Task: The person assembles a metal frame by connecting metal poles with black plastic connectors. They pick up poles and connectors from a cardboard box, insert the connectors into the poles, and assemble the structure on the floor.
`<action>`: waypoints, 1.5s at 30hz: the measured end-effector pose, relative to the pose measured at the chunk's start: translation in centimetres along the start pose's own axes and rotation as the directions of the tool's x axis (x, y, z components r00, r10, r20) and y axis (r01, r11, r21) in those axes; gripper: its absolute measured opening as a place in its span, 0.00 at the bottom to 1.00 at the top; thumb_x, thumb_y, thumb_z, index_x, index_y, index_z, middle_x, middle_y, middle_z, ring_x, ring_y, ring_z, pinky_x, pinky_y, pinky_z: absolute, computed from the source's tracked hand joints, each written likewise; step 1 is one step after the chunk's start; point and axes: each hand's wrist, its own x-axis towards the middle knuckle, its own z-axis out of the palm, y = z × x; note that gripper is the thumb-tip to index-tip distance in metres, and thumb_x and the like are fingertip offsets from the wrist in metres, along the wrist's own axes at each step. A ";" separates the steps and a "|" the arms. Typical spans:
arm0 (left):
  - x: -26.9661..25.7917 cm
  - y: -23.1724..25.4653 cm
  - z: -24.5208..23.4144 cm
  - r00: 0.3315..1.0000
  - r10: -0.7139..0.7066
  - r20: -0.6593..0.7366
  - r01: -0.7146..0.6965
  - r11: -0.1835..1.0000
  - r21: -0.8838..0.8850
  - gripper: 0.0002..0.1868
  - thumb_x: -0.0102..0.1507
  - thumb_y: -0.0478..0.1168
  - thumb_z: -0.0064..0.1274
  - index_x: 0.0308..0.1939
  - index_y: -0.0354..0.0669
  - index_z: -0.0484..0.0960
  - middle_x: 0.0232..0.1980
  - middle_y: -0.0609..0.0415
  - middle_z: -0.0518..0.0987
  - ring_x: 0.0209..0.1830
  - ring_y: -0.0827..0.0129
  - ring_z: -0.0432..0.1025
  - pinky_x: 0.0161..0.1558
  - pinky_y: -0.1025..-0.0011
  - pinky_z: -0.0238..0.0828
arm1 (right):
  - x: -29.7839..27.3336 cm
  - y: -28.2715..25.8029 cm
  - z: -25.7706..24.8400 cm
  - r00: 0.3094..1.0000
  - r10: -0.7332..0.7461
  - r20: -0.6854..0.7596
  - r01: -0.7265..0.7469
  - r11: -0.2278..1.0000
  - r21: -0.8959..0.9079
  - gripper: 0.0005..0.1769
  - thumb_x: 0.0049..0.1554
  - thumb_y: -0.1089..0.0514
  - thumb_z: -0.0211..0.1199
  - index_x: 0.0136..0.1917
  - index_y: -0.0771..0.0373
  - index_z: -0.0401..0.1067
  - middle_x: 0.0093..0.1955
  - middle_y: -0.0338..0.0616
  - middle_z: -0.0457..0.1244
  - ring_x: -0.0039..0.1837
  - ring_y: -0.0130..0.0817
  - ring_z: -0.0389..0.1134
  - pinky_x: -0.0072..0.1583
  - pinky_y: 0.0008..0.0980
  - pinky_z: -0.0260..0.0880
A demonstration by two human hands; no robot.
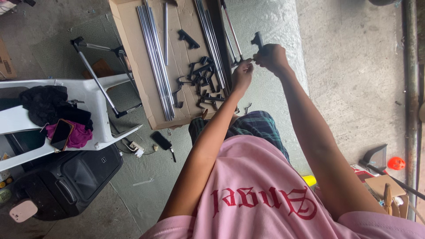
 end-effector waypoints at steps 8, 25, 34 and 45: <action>1.1 -0.7 -0.3 0.997 0.043 0.070 -0.035 0.992 -0.118 0.21 0.69 0.32 0.44 0.67 0.42 0.76 0.59 0.50 0.83 0.58 0.67 0.78 0.60 0.71 0.75 | -0.9 2.1 0.9 0.997 -0.010 -0.083 0.023 0.987 0.162 0.11 0.62 0.67 0.62 0.58 0.72 0.69 0.49 0.51 0.70 0.46 0.33 0.75 0.45 0.28 0.78; 0.9 0.4 -1.9 0.979 0.171 0.108 -0.165 0.985 -0.058 0.22 0.67 0.23 0.39 0.60 0.41 0.81 0.59 0.45 0.83 0.62 0.62 0.77 0.63 0.69 0.72 | -1.9 -2.6 4.0 0.965 -0.260 0.039 0.231 0.767 -0.599 0.18 0.54 0.69 0.65 0.53 0.80 0.62 0.42 0.69 0.68 0.44 0.61 0.73 0.41 0.46 0.77; 1.9 -0.8 -1.4 0.972 0.223 0.078 -0.200 0.952 -0.231 0.29 0.60 0.18 0.36 0.59 0.38 0.82 0.59 0.41 0.84 0.66 0.59 0.76 0.66 0.67 0.70 | 0.5 -1.5 4.6 0.958 -0.286 0.026 0.245 0.765 -0.596 0.21 0.52 0.62 0.72 0.49 0.80 0.66 0.41 0.68 0.68 0.44 0.62 0.74 0.46 0.48 0.77; -0.5 2.2 -3.0 0.979 0.065 0.192 -0.047 0.994 -0.097 0.19 0.66 0.36 0.51 0.61 0.40 0.79 0.54 0.43 0.86 0.59 0.58 0.78 0.59 0.66 0.70 | 0.5 -1.0 5.6 0.985 -0.153 -0.079 0.084 0.829 -0.553 0.31 0.44 0.56 0.78 0.52 0.78 0.68 0.46 0.67 0.68 0.50 0.61 0.73 0.51 0.48 0.75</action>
